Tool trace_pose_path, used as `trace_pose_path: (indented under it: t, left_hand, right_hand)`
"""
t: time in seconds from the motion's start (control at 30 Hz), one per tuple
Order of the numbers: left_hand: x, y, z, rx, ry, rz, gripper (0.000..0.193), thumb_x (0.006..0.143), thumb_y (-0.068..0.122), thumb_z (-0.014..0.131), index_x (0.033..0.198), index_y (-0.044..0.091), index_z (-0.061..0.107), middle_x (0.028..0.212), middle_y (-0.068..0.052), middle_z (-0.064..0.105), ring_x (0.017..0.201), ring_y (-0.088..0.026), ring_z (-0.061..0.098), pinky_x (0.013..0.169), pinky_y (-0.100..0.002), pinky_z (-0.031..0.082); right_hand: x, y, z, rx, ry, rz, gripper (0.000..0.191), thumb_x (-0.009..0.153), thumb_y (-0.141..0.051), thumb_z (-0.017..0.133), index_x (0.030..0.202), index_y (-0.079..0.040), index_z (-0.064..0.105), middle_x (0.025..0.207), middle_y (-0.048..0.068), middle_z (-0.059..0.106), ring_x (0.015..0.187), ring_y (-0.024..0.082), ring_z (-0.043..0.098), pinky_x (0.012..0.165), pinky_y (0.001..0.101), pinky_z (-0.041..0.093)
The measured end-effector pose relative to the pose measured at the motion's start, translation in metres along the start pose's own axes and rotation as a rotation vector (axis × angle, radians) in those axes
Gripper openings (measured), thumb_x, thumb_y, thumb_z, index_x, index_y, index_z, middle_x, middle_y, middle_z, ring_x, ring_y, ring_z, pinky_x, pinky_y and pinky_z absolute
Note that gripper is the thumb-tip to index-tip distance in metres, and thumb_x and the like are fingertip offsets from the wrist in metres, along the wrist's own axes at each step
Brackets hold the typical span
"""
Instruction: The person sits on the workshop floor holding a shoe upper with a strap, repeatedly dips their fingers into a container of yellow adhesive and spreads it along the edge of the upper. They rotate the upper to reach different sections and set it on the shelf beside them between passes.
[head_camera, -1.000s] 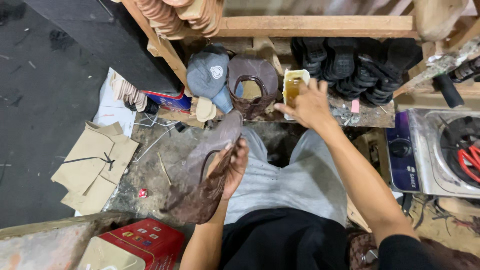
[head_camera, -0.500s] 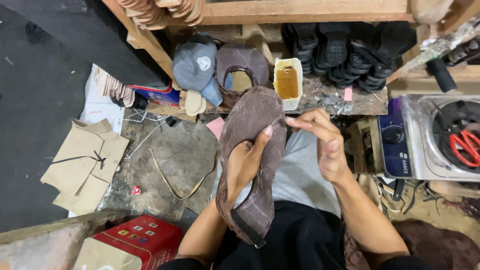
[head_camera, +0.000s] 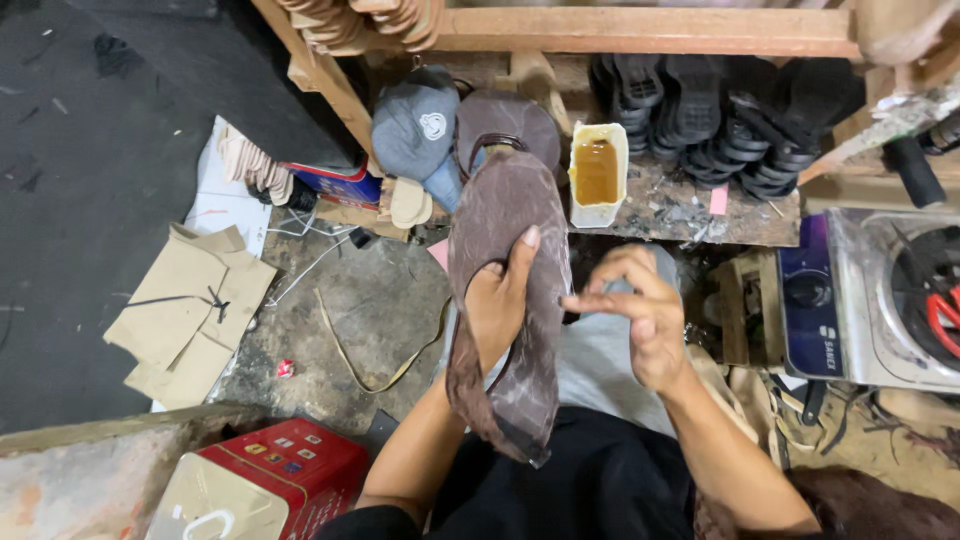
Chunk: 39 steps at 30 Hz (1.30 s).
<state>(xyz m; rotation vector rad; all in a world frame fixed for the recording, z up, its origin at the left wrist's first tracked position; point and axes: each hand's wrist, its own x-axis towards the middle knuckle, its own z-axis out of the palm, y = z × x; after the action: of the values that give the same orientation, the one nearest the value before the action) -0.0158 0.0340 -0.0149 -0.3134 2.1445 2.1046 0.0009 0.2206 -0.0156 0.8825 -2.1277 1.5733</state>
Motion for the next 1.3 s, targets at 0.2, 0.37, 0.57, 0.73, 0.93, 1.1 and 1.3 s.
trace_pose_path:
  t: [0.2,0.37,0.57,0.73,0.93,1.1,1.3]
  left_hand:
    - [0.018,-0.033,0.009,-0.26,-0.114,0.161,0.033,0.106,0.026,0.065,0.109,-0.007,0.065,0.096,-0.002,0.064,0.088,-0.011,0.056,0.076,-0.032,0.049]
    - [0.018,-0.054,0.019,-0.351,-0.439,0.224,0.027,0.106,0.014,0.059,0.126,-0.004,0.061,0.115,0.0,0.067,0.106,-0.007,0.06,0.094,-0.024,0.049]
    - [0.004,-0.034,0.023,-0.296,-0.381,0.251,0.023,0.11,0.008,0.055,0.128,-0.005,0.063,0.111,-0.001,0.066,0.1,-0.006,0.058,0.088,-0.024,0.049]
    - [-0.004,-0.013,0.028,-0.282,-0.396,0.278,0.026,0.107,0.01,0.054,0.128,-0.003,0.059,0.112,0.003,0.066,0.101,-0.003,0.058,0.09,-0.021,0.049]
    - [-0.007,-0.012,0.029,-0.057,-0.225,0.304,0.013,0.11,0.008,0.06,0.103,-0.002,0.055,0.09,0.004,0.05,0.084,-0.004,0.042,0.07,-0.022,0.04]
    - [-0.004,-0.01,0.029,-0.078,-0.207,0.344,0.01,0.107,0.007,0.058,0.111,-0.002,0.06,0.095,0.001,0.057,0.091,-0.005,0.049,0.079,-0.022,0.045]
    - [0.02,-0.024,0.005,-0.193,-0.315,0.363,0.048,0.097,0.001,0.064,0.14,-0.003,0.043,0.123,-0.008,0.062,0.115,-0.014,0.058,0.104,-0.027,0.045]
  right_hand:
    - [-0.015,-0.008,0.023,0.352,0.148,0.502,0.082,0.086,0.002,0.07,0.159,-0.008,0.033,0.092,0.002,0.06,0.083,0.009,0.059,0.083,0.0282,0.055]
    - [-0.014,0.008,0.003,0.418,0.263,0.547,0.079,0.093,0.005,0.068,0.163,-0.009,0.033,0.094,0.002,0.06,0.081,0.008,0.055,0.075,0.0235,0.047]
    - [-0.014,0.007,-0.019,-0.133,0.123,0.22,0.049,0.097,0.007,0.062,0.145,-0.004,0.056,0.106,0.01,0.06,0.096,0.017,0.061,0.087,0.0278,0.051]
    - [-0.006,0.013,-0.029,-0.233,0.088,0.125,0.044,0.094,0.011,0.06,0.135,-0.005,0.064,0.108,0.013,0.06,0.099,0.021,0.063,0.086,0.0288,0.053]
    - [-0.011,0.005,-0.035,-0.357,0.138,0.081,0.055,0.075,0.016,0.061,0.119,-0.012,0.077,0.099,0.01,0.058,0.094,0.023,0.06,0.083,0.0332,0.05]
    - [-0.006,0.005,-0.037,-0.432,0.079,-0.028,0.045,0.078,0.009,0.062,0.115,-0.01,0.078,0.098,0.008,0.06,0.097,0.028,0.059,0.089,0.0389,0.047]
    - [0.003,0.043,-0.039,-0.384,0.049,0.084,0.047,0.082,0.006,0.053,0.12,-0.01,0.074,0.101,0.01,0.061,0.099,0.029,0.055,0.093,0.0408,0.045]
